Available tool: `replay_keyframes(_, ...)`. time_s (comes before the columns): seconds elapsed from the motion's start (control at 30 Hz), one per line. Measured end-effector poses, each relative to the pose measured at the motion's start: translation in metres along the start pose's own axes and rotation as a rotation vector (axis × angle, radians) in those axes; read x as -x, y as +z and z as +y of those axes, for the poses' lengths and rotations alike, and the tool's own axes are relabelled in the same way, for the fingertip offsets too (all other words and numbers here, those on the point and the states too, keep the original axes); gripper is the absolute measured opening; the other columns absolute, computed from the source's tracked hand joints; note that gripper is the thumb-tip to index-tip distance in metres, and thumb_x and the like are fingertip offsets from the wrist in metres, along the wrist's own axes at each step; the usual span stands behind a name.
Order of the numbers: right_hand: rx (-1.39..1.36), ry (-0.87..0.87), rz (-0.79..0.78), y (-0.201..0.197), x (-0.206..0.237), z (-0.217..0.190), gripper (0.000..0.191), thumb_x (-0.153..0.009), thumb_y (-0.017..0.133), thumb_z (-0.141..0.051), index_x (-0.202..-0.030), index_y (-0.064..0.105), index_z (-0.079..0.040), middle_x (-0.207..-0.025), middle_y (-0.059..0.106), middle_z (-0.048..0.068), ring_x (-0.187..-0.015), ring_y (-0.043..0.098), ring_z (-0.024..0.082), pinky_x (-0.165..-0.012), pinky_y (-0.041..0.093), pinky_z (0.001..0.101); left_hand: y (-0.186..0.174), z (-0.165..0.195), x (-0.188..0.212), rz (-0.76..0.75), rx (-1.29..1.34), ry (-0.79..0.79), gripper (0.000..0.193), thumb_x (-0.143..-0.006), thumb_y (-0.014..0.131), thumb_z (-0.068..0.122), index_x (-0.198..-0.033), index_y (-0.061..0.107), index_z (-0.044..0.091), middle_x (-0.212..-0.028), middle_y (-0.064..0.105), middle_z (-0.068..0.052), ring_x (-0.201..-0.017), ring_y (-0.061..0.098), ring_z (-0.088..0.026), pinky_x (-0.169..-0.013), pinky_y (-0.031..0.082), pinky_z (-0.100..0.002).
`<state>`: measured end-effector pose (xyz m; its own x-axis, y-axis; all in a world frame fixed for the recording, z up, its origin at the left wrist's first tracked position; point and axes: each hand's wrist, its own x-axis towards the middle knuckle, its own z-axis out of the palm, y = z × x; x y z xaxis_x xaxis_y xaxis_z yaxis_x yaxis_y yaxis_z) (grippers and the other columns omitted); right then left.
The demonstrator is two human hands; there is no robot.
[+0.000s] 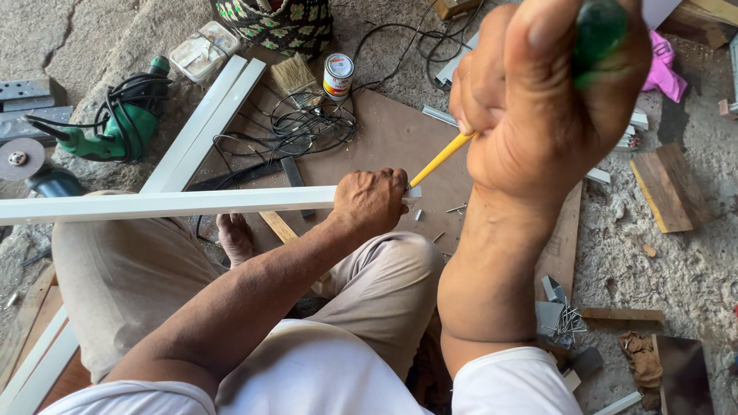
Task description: The person assembles white metal frame components while sitting on the floor. They use a power drill to drive screws, a screwdriver to tighten fasteners, and pliers to adjust parts, working with multiple frame pieces and screws.
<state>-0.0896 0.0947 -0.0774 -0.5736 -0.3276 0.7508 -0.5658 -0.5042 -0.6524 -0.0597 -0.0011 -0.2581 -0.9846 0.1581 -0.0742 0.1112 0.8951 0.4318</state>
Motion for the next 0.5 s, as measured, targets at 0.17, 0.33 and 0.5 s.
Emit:
replay_keyframes(0.17, 0.19, -0.091, 0.099, 0.011, 0.005, 0.007, 0.032, -0.122, 0.063, -0.024, -0.105, 0.052, 0.0, -0.061, 0.04, 0.011, -0.042, 0.035, 0.017, -0.046, 0.03, 0.0324, 0.002, 0.001, 0.001, -0.034, -0.014, 0.0, 0.045, -0.091, 0.072, 0.039, -0.117, 0.062, 0.004, -0.1, 0.072, -0.011, -0.084, 0.074, -0.027, -0.071, 0.057, -0.043)
replay_keyframes(0.33, 0.305, -0.197, 0.251, 0.016, 0.006, 0.018, 0.033, -0.123, 0.065, -0.022, -0.103, 0.053, 0.001, -0.064, 0.043, 0.014, -0.045, 0.04, 0.02, -0.047, 0.034, 0.0345, 0.006, -0.001, 0.001, -0.056, -0.016, -0.022, 0.044, -0.093, 0.071, 0.039, -0.119, 0.062, 0.005, -0.101, 0.072, -0.011, -0.083, 0.074, -0.027, -0.071, 0.057, -0.043)
replay_keyframes(0.5, 0.303, -0.279, 0.349, 0.007, 0.0, 0.025, 0.028, -0.116, 0.069, -0.018, -0.1, 0.056, 0.001, -0.069, 0.044, 0.012, -0.047, 0.039, 0.016, -0.041, 0.03, 0.029, 0.005, 0.002, 0.005, -0.012, -0.002, -0.01, 0.042, -0.091, 0.072, 0.038, -0.118, 0.063, 0.008, -0.103, 0.073, -0.011, -0.089, 0.073, -0.029, -0.072, 0.057, -0.044)
